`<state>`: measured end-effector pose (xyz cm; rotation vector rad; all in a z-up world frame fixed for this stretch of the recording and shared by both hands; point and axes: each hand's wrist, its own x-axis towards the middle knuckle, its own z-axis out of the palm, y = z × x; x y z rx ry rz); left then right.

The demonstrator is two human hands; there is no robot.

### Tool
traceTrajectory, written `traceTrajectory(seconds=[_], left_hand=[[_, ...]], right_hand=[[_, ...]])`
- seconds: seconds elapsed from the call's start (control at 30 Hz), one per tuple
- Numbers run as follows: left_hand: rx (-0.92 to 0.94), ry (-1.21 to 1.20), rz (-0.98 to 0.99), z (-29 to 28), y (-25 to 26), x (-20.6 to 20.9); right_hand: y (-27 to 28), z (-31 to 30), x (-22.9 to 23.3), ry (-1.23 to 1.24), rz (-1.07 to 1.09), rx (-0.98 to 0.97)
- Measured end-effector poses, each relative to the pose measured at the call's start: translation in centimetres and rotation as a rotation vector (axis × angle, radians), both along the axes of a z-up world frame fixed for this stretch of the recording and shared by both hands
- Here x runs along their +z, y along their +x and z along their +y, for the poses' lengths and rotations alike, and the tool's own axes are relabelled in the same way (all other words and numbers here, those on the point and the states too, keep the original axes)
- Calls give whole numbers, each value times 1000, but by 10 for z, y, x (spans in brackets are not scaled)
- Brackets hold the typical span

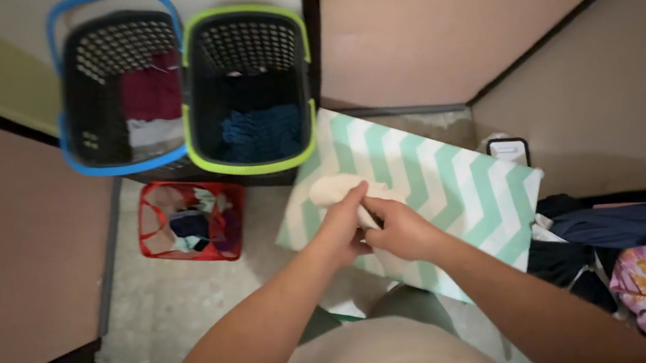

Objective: The person is sorting through a pile of laundry, folding individual items of clothing on a small surface, and placing them into designated laundry baskets.

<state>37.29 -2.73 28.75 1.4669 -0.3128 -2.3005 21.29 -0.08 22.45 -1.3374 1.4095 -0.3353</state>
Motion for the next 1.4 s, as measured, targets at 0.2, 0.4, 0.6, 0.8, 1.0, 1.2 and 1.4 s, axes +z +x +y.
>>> traceTrajectory(seconds=[0.2,0.4,0.6,0.8,1.0,1.2,1.4], left_hand=[[273,-41,-19,-21,73,17],[453,-134,54,-41,131,-4],[477,-103,171,-34,129,23],[439,-133,38,-34,113,-30],[250,-58,-87,-26,134,-32],[-4,50,-73,-18,117,-20],[-134,153,-120,-22,99,23]], right_hand=[[59,-1,80,-101,-203,-167],[91,7,67,380,-183,-463],[156,-18,109,521,-742,-869],[107,-45,13,168,-722,-1060],[24,-38,-44,299,-653,-930],[34,-20,40,410,-665,-911],[29,-20,67,442,-721,-810]])
